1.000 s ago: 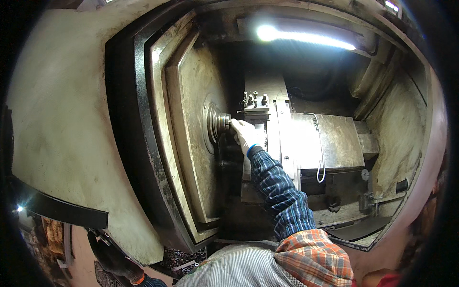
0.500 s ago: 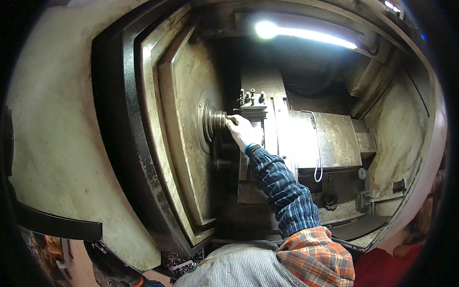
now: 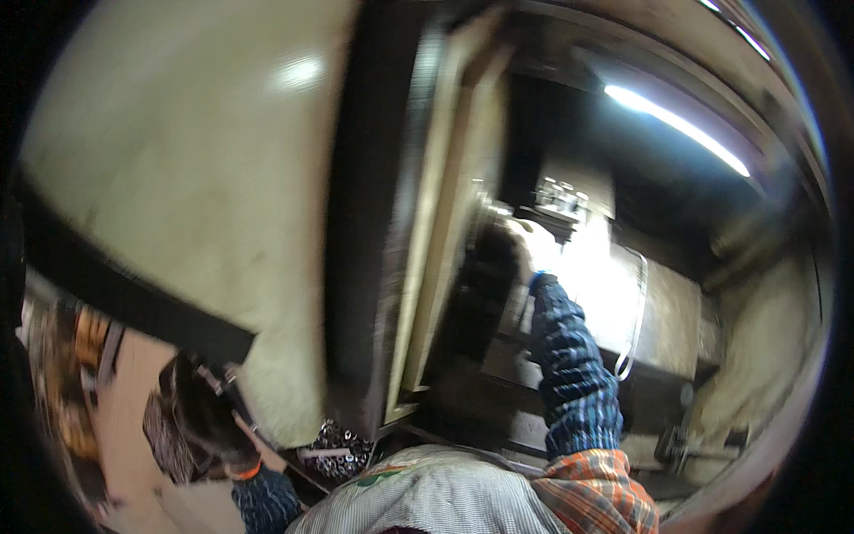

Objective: The person uses a hammer to tap a cylindrical metal component inside a machine, then moves to a tray of small metal parts and repeatedly picks up and places items into a lathe-like machine. The person handles the parts one at a time and adjusts the machine interior.

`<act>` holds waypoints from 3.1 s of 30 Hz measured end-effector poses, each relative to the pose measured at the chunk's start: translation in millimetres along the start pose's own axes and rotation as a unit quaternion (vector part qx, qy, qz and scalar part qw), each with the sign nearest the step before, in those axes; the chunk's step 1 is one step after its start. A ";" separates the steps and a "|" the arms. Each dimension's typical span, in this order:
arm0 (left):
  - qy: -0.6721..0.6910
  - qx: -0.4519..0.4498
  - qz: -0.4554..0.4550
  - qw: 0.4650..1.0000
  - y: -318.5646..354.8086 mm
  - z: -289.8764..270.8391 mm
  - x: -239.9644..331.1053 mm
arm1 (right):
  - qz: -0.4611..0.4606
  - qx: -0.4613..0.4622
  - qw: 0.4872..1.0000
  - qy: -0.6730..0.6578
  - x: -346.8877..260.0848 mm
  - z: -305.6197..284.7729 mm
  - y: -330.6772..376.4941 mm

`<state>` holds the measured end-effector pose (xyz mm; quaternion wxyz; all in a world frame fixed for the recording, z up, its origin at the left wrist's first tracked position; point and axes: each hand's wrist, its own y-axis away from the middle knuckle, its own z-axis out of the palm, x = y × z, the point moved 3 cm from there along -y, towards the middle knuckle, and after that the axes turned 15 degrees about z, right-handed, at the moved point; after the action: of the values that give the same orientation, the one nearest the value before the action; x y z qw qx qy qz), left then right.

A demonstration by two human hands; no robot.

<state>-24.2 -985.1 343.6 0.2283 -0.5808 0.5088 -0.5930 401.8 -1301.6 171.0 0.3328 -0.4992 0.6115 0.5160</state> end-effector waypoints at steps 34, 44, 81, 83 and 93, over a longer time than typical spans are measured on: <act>0.400 0.030 -0.591 0.700 182.1 -76.2 7.9 | 0.094 -0.588 0.803 0.031 -48.9 236.5 413.0; -0.057 -0.303 -0.260 0.915 170.0 -112.8 23.0 | 0.304 -0.544 0.772 0.123 30.5 293.9 408.9; 0.412 0.287 -0.636 0.586 239.1 -165.9 -44.7 | -0.212 -0.406 0.638 0.619 128.8 335.6 347.5; 0.486 0.313 -0.608 0.545 238.2 -168.1 -45.6 | -0.287 -0.362 0.481 0.745 152.5 340.5 340.7; 0.498 0.222 -0.640 0.542 234.7 -171.6 -42.8 | -0.223 -0.324 0.540 0.744 183.7 327.5 331.5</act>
<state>-248.0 -978.9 153.2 -0.3805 -0.2942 -0.1141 -0.8693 -1.4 -1045.4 20.1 -0.3217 -0.8977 0.2993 0.0312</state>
